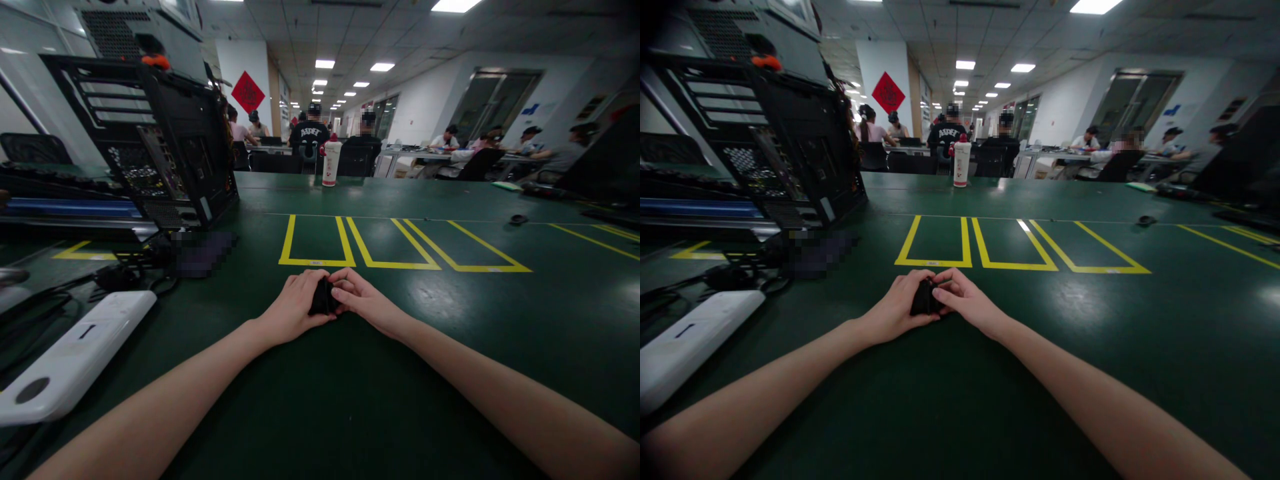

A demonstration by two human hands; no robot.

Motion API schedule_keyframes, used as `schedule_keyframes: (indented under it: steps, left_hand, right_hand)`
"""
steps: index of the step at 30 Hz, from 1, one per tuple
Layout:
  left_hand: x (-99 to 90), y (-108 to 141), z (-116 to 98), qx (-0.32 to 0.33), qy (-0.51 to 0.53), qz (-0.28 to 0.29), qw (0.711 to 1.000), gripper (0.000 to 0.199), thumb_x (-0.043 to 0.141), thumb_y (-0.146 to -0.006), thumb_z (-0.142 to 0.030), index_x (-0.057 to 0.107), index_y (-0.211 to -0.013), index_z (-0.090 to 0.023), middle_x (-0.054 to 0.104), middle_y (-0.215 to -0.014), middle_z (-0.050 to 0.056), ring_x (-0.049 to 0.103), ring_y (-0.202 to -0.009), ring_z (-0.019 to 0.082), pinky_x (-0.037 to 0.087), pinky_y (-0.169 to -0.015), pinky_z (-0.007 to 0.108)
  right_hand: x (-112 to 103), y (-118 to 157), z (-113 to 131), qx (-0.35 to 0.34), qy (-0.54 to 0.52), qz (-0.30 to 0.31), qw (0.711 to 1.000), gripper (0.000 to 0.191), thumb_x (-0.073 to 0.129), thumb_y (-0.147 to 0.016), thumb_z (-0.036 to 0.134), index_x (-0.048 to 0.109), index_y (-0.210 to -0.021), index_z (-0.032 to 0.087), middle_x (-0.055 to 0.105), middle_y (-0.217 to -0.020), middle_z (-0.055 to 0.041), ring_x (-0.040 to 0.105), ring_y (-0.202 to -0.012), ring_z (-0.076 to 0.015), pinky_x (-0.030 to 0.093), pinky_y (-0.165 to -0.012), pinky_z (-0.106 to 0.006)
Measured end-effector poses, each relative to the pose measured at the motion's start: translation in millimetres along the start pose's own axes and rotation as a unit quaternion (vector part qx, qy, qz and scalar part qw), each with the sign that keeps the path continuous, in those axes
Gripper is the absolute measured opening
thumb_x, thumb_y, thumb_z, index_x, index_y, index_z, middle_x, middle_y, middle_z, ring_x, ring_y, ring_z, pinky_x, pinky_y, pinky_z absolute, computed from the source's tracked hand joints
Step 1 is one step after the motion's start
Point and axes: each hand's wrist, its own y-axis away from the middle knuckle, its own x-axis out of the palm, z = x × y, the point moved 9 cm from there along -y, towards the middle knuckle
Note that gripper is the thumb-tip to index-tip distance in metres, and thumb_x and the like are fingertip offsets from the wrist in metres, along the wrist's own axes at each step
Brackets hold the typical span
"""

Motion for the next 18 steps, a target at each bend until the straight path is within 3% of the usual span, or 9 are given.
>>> schedule_keyframes:
  steps: [4,10,18]
  left_hand:
    - [0.3,-0.1,-0.3,0.002,0.001,0.001,1.000,0.059,0.064,-0.072,-0.032,0.029,-0.119,-0.023,0.047,-0.114,0.009,0.046,-0.107,0.026,0.035,-0.088,0.044]
    - [-0.8,-0.1,-2.4,0.002,-0.005,0.010,1.000,0.057,0.063,-0.073,-0.032,0.030,-0.119,-0.022,0.047,-0.114,0.008,0.046,-0.106,0.025,0.036,-0.088,0.042]
    - [0.1,-0.3,0.8,-0.002,-0.002,-0.003,1.000,0.060,0.064,-0.071,-0.034,0.030,-0.119,-0.023,0.047,-0.114,0.009,0.047,-0.106,0.027,0.036,-0.087,0.043]
  right_hand:
    - [0.0,-1.8,-3.6,0.010,-0.001,0.008,1.000,0.026,0.055,-0.079,0.029,0.046,-0.102,0.021,0.053,-0.096,-0.0037,0.053,-0.084,-0.0139,0.047,-0.069,-0.029]
    - [2.7,0.9,5.3,-0.028,-0.031,0.044,0.998,0.032,0.066,-0.068,0.014,0.049,-0.094,0.021,0.053,-0.097,-0.0017,0.051,-0.093,-0.0147,0.042,-0.083,-0.034]
    - [-1.1,0.3,-0.6,-0.005,-0.024,-0.010,1.000,0.023,0.059,-0.077,0.028,0.049,-0.097,0.022,0.055,-0.094,-0.0021,0.054,-0.092,-0.0158,0.042,-0.085,-0.037]
